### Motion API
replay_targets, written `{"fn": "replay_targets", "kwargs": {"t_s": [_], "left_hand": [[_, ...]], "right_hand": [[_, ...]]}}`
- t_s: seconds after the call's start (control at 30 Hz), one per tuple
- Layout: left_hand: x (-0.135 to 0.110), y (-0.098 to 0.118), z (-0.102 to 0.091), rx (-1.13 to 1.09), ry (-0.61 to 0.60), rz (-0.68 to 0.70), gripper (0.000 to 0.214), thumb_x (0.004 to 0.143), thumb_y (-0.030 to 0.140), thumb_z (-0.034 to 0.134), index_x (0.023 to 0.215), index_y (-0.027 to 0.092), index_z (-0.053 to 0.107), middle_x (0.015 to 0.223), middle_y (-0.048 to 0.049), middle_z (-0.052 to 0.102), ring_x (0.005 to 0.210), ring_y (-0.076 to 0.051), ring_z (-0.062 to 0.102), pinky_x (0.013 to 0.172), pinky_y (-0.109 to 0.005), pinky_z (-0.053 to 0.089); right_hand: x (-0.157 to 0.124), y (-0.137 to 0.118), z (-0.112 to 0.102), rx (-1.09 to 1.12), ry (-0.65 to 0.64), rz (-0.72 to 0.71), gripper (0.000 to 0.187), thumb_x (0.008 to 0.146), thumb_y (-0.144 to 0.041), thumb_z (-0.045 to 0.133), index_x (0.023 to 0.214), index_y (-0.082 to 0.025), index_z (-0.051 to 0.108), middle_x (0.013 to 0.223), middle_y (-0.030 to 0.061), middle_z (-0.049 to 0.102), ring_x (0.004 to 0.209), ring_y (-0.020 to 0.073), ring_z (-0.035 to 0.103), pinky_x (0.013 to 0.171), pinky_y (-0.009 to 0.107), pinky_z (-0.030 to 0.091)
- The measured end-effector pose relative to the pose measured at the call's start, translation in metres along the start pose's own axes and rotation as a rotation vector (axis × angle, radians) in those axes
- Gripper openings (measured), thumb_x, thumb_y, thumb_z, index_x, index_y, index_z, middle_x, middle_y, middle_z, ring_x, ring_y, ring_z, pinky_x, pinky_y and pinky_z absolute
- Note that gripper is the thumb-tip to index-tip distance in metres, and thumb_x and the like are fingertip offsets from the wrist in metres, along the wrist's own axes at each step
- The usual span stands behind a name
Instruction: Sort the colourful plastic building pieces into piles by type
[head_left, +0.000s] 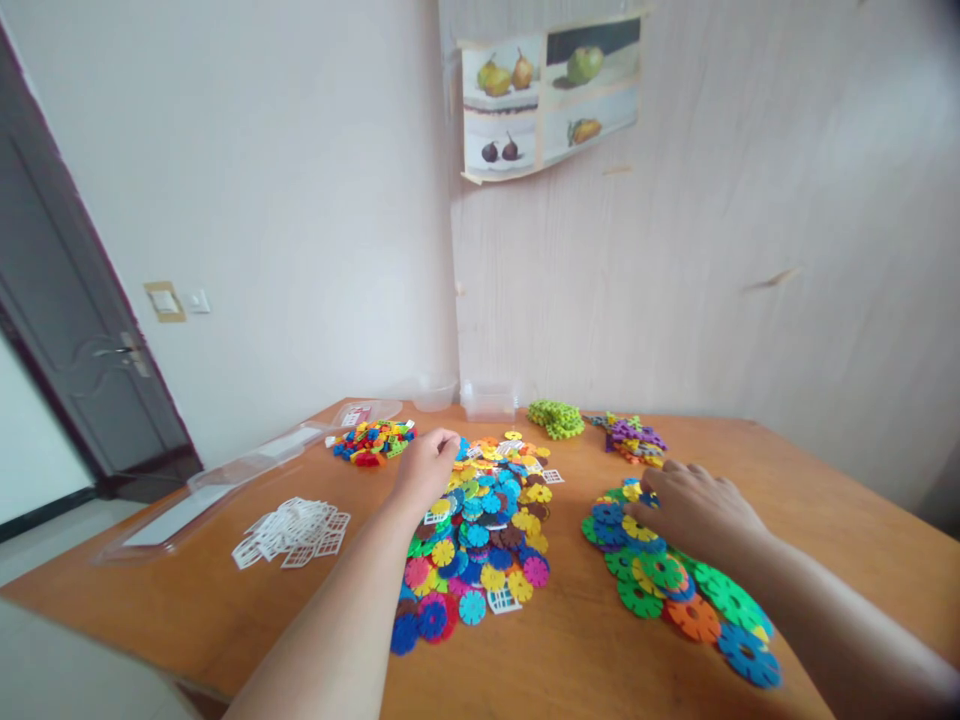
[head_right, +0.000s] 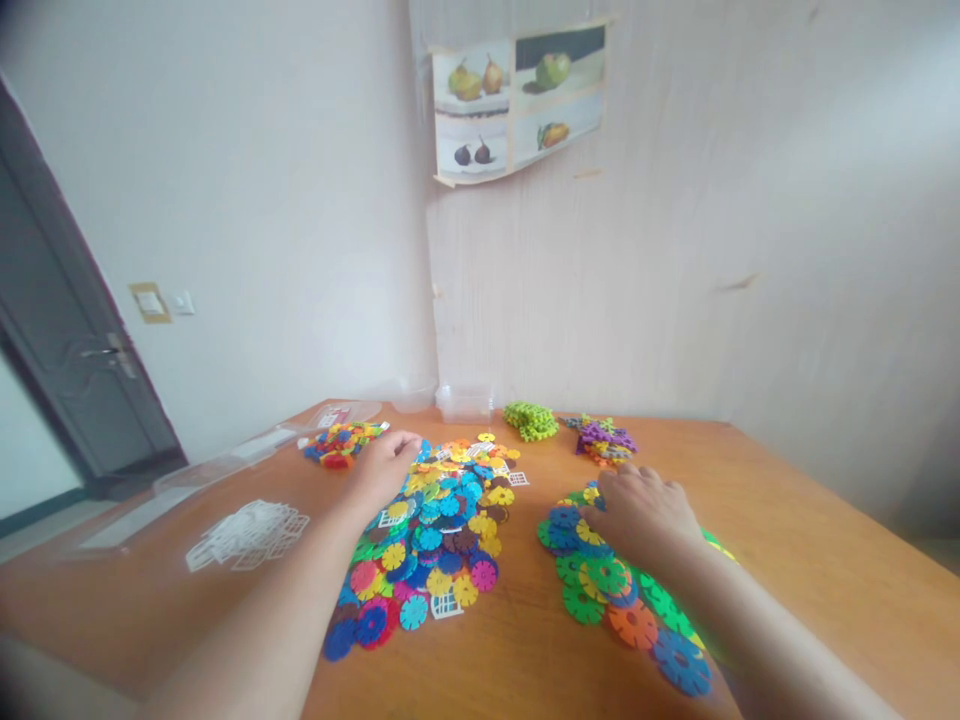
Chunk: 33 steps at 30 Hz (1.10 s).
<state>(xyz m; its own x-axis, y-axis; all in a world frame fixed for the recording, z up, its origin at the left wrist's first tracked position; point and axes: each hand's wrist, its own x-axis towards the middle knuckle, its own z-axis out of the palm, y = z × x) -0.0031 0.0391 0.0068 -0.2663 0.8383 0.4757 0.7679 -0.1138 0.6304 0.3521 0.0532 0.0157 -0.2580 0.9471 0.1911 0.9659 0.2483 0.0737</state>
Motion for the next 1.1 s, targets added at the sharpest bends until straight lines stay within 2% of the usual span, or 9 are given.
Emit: {"fn": "replay_targets", "kwargs": {"t_s": [0.1, 0.2, 0.37, 0.47, 0.57, 0.73, 0.8, 0.93, 1.1], "left_hand": [[-0.005, 0.012, 0.002, -0.188, -0.047, -0.042, 0.027, 0.086, 0.035, 0.055, 0.099, 0.018, 0.071, 0.098, -0.0044, 0.075, 0.090, -0.020, 0.068, 0.080, -0.028, 0.049], [-0.011, 0.022, 0.005, -0.333, -0.128, -0.081, 0.031, 0.083, 0.031, 0.058, 0.109, 0.016, 0.068, 0.098, -0.0063, 0.074, 0.084, -0.019, 0.068, 0.075, -0.028, 0.050], [-0.023, 0.036, 0.009, -0.479, -0.288, -0.092, 0.036, 0.081, 0.026, 0.060, 0.116, 0.016, 0.062, 0.080, -0.0011, 0.067, 0.071, -0.015, 0.064, 0.067, -0.025, 0.048], [-0.031, 0.045, 0.011, -0.570, -0.413, -0.091, 0.039, 0.081, 0.025, 0.061, 0.119, 0.016, 0.058, 0.076, 0.0022, 0.062, 0.067, -0.013, 0.063, 0.067, -0.025, 0.048], [-0.039, 0.055, 0.012, -0.648, -0.571, -0.070, 0.043, 0.080, 0.023, 0.063, 0.121, 0.016, 0.055, 0.075, 0.0026, 0.060, 0.068, -0.013, 0.064, 0.068, -0.026, 0.049], [-0.052, 0.068, 0.017, -0.761, -0.763, -0.089, 0.048, 0.078, 0.020, 0.069, 0.123, 0.017, 0.053, 0.074, 0.0018, 0.061, 0.067, -0.012, 0.062, 0.065, -0.024, 0.047], [-0.056, 0.070, 0.020, -0.841, -0.832, -0.108, 0.049, 0.078, 0.022, 0.073, 0.123, 0.018, 0.053, 0.077, 0.0011, 0.062, 0.067, -0.011, 0.061, 0.067, -0.024, 0.047], [-0.059, 0.068, 0.026, -0.960, -0.944, -0.135, 0.059, 0.075, 0.026, 0.080, 0.126, 0.019, 0.049, 0.090, -0.0030, 0.066, 0.073, -0.011, 0.062, 0.070, -0.024, 0.047], [-0.059, 0.067, 0.026, -0.942, -0.965, -0.155, 0.063, 0.075, 0.030, 0.082, 0.127, 0.018, 0.048, 0.094, -0.0061, 0.068, 0.072, -0.012, 0.063, 0.070, -0.025, 0.048]], "right_hand": [[0.000, 0.001, -0.001, -0.001, -0.021, -0.003, 0.043, 0.087, -0.054, 0.051, 0.106, -0.021, 0.070, 0.111, 0.0167, 0.067, 0.106, 0.0370, 0.061, 0.081, 0.047, 0.045], [-0.001, 0.001, -0.002, -0.001, -0.019, -0.010, 0.045, 0.087, -0.056, 0.051, 0.106, -0.020, 0.071, 0.111, 0.0167, 0.068, 0.107, 0.0376, 0.061, 0.082, 0.047, 0.045], [-0.001, -0.006, -0.002, 0.089, 0.123, -0.032, 0.042, 0.090, -0.055, 0.049, 0.103, -0.022, 0.071, 0.107, 0.0140, 0.070, 0.104, 0.0340, 0.063, 0.083, 0.045, 0.046], [-0.004, -0.020, 0.000, 0.236, 0.262, -0.174, 0.036, 0.093, -0.047, 0.050, 0.109, -0.021, 0.069, 0.106, 0.0120, 0.070, 0.102, 0.0283, 0.063, 0.085, 0.041, 0.048], [-0.014, -0.040, 0.001, 0.361, 0.360, -0.352, 0.039, 0.093, -0.041, 0.054, 0.125, -0.021, 0.062, 0.110, 0.0115, 0.069, 0.103, 0.0268, 0.064, 0.088, 0.041, 0.051], [-0.035, -0.070, -0.001, 0.464, 0.328, -0.554, 0.054, 0.091, -0.035, 0.060, 0.142, -0.023, 0.048, 0.126, 0.0120, 0.064, 0.112, 0.0273, 0.061, 0.092, 0.043, 0.052], [-0.039, -0.075, -0.002, 0.489, 0.304, -0.596, 0.052, 0.091, -0.032, 0.061, 0.141, -0.025, 0.050, 0.126, 0.0105, 0.065, 0.111, 0.0261, 0.062, 0.092, 0.041, 0.053], [-0.040, -0.075, -0.003, 0.515, 0.268, -0.616, 0.035, 0.092, -0.027, 0.060, 0.127, -0.029, 0.061, 0.112, 0.0060, 0.070, 0.099, 0.0220, 0.066, 0.087, 0.037, 0.054], [-0.041, -0.074, -0.005, 0.507, 0.218, -0.609, 0.035, 0.090, -0.029, 0.063, 0.125, -0.029, 0.062, 0.108, 0.0042, 0.070, 0.094, 0.0213, 0.066, 0.085, 0.036, 0.053]]}}
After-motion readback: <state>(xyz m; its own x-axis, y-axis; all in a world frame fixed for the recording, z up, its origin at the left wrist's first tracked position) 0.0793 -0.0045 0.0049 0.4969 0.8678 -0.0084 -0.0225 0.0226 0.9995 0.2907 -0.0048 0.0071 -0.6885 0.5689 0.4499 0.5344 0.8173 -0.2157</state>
